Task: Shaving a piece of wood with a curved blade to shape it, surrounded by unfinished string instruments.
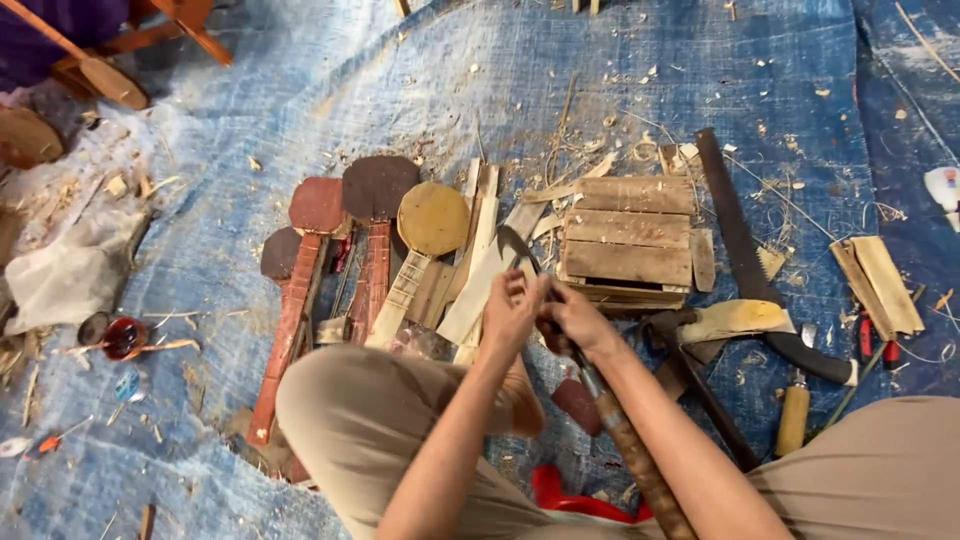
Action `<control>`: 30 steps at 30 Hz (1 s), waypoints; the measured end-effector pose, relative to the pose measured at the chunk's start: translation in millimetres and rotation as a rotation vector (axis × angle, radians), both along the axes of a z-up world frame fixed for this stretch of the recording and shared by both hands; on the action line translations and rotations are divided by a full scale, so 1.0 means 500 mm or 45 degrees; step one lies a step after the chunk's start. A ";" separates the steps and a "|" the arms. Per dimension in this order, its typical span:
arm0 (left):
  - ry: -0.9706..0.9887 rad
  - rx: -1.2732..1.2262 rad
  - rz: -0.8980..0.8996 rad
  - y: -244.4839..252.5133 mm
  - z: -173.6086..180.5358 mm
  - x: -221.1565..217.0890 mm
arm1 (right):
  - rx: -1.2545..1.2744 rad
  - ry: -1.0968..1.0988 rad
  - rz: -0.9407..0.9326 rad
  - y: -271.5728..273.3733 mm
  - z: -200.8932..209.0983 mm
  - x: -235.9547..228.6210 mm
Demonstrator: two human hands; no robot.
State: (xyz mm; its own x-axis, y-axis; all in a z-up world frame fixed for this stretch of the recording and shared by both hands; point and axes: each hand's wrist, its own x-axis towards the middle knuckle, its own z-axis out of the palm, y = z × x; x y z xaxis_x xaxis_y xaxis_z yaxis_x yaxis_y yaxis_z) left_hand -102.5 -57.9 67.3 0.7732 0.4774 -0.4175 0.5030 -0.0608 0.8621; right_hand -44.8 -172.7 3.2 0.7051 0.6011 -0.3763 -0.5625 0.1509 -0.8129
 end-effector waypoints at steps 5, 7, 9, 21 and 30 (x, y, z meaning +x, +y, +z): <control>-0.111 0.027 0.141 -0.011 -0.019 0.081 | -0.108 -0.143 -0.010 0.002 0.040 0.054; -0.150 0.014 0.183 -0.013 -0.054 0.110 | -0.120 -0.157 -0.031 -0.007 0.019 0.078; 0.056 0.198 0.089 -0.010 -0.102 0.140 | -0.203 -0.136 -0.064 -0.022 -0.022 0.107; 0.167 0.450 -0.086 -0.053 -0.071 0.212 | -0.223 -0.112 -0.175 -0.077 0.019 0.092; 0.294 0.458 -0.396 -0.024 0.000 0.178 | -0.193 -0.207 -0.041 -0.070 0.003 0.077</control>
